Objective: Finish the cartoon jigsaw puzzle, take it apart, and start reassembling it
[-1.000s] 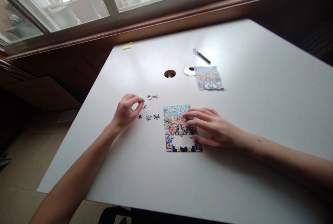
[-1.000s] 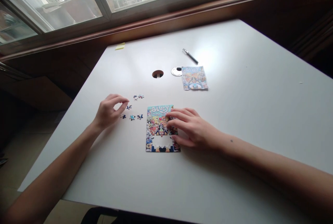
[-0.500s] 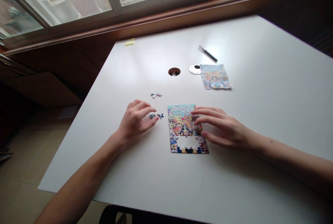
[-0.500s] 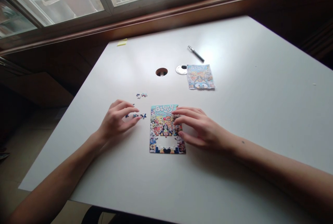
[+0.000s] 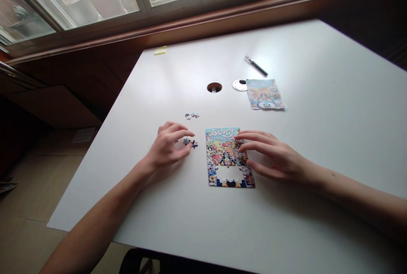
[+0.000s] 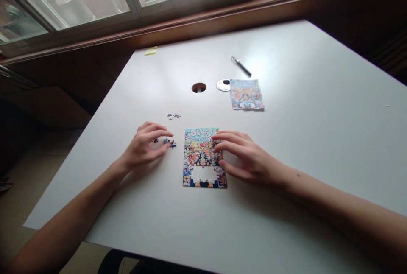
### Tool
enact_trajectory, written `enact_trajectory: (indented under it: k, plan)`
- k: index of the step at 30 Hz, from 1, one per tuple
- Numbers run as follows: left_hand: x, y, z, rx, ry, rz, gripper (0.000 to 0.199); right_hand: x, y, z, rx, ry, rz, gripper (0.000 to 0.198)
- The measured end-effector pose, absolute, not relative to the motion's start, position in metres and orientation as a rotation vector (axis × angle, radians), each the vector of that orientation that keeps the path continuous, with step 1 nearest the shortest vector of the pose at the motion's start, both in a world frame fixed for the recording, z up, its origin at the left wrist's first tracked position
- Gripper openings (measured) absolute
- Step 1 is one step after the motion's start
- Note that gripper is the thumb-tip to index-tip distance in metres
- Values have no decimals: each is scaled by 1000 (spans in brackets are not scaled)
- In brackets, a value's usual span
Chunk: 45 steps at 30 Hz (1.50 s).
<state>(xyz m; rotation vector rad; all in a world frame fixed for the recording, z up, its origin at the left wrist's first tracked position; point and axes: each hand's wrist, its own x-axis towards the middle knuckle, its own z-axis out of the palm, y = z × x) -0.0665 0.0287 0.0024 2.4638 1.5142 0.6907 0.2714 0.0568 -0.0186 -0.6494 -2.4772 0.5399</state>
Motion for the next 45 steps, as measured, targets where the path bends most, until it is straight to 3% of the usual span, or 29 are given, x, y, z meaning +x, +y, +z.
enact_trajectory:
  k: [8,11,20,27,33,39,45]
  plan:
    - [-64,27,1,2545,1517,626,15,271,57,-18,-653,-2495,539,28]
    - [-66,28,3,2544,1537,629,22,272,57,-18,-653,-2495,540,29]
    - [-94,43,-7,2314,1992,734,15,272,57,-18,-630,-2497,524,28]
    - [-86,49,-8,2340,1932,756,18,271,57,-18,-633,-2507,514,28]
    - [-83,59,-5,2441,1742,743,34,271,58,-19,-631,-2511,507,28]
    - [-103,46,6,2500,1655,663,17,272,57,-19,-626,-2494,520,28]
    - [-122,44,11,2559,1618,576,15,271,57,-19,-643,-2476,535,28]
